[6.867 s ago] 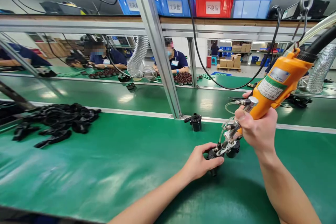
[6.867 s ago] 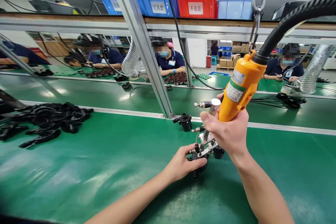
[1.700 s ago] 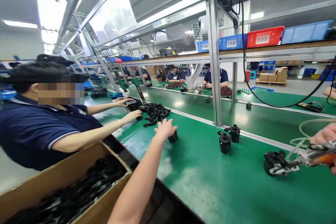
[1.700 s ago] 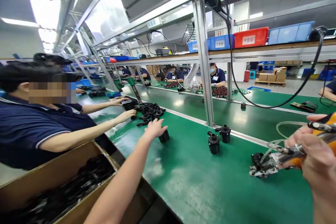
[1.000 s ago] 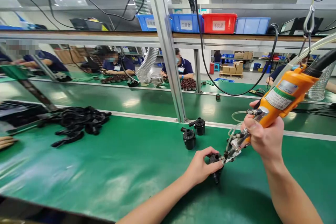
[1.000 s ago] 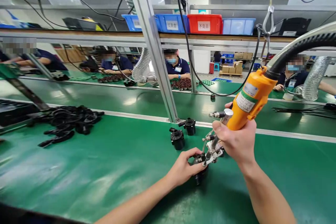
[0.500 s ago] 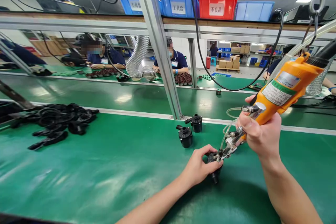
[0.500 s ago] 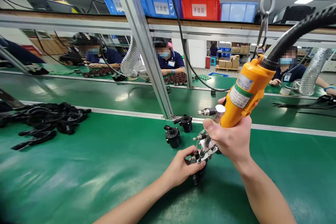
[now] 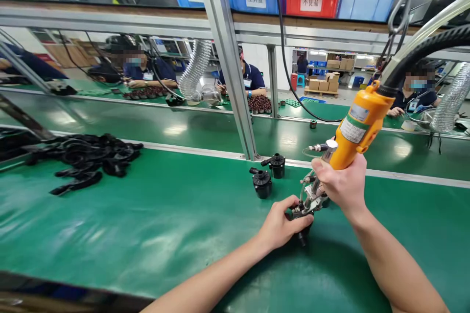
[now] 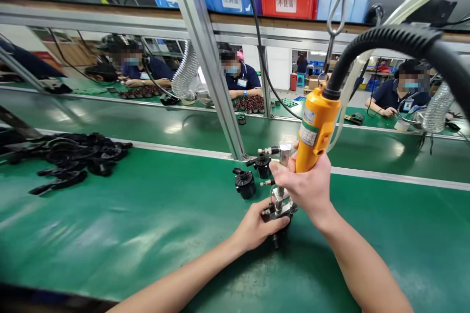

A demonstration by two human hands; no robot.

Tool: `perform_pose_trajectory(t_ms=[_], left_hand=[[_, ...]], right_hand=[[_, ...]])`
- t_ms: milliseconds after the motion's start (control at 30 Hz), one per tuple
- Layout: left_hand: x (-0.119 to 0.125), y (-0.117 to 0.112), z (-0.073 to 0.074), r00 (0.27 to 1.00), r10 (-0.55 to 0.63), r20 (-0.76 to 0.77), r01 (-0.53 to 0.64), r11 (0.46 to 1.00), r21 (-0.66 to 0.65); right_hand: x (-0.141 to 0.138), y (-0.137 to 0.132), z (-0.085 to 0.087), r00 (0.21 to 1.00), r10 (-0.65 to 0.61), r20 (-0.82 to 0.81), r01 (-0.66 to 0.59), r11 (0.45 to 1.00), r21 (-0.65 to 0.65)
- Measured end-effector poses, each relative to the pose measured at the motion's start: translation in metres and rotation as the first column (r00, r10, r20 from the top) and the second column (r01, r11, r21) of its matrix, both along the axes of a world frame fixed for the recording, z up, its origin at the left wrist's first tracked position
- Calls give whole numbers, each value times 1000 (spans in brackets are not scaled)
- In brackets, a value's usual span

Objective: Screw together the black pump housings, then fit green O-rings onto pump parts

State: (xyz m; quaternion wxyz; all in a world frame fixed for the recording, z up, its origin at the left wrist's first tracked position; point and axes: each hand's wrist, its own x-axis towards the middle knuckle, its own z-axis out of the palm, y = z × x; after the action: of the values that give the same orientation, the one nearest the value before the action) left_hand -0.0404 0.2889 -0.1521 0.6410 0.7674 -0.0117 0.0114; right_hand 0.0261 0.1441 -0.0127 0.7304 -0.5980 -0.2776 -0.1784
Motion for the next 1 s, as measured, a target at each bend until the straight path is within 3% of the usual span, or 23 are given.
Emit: perform_pose_trajectory(t_ms=[100, 200, 233, 300, 367, 400, 533, 633, 1000], left_hand=[[-1, -2, -3, 993, 78, 94, -89, 988, 129], [-2, 4, -4, 963, 162, 217, -204, 961, 187], [-2, 8, -3, 967, 132, 220, -165, 976, 141], [-3, 18, -2, 984, -55, 172, 54, 998, 14], [-5, 24, -3, 964, -235, 124, 244, 968, -63], [-6, 25, -4, 960, -259, 109, 267, 962, -64], [-7, 14, -12, 989, -69, 127, 65, 997, 37], [-7, 6, -18, 985, 2, 174, -18, 995, 93], [-5, 5, -13, 985, 11, 174, -21, 998, 52]], right_hand=[[5, -2, 0, 998, -3, -58, 4, 1000, 22], [8, -12, 5, 994, -110, -21, 111, 992, 64], [8, -18, 8, 990, -139, -5, 139, 987, 84], [6, -32, 15, 986, -163, 17, 160, 979, 124], [1, -44, 20, 988, -152, 8, 149, 976, 159], [-1, -49, 21, 989, -146, 0, 144, 975, 168], [-6, -51, 22, 988, -153, 1, 150, 975, 165], [-4, -44, 18, 994, -110, 0, 108, 979, 176], [-8, -25, 15, 998, -54, 13, 53, 994, 100]])
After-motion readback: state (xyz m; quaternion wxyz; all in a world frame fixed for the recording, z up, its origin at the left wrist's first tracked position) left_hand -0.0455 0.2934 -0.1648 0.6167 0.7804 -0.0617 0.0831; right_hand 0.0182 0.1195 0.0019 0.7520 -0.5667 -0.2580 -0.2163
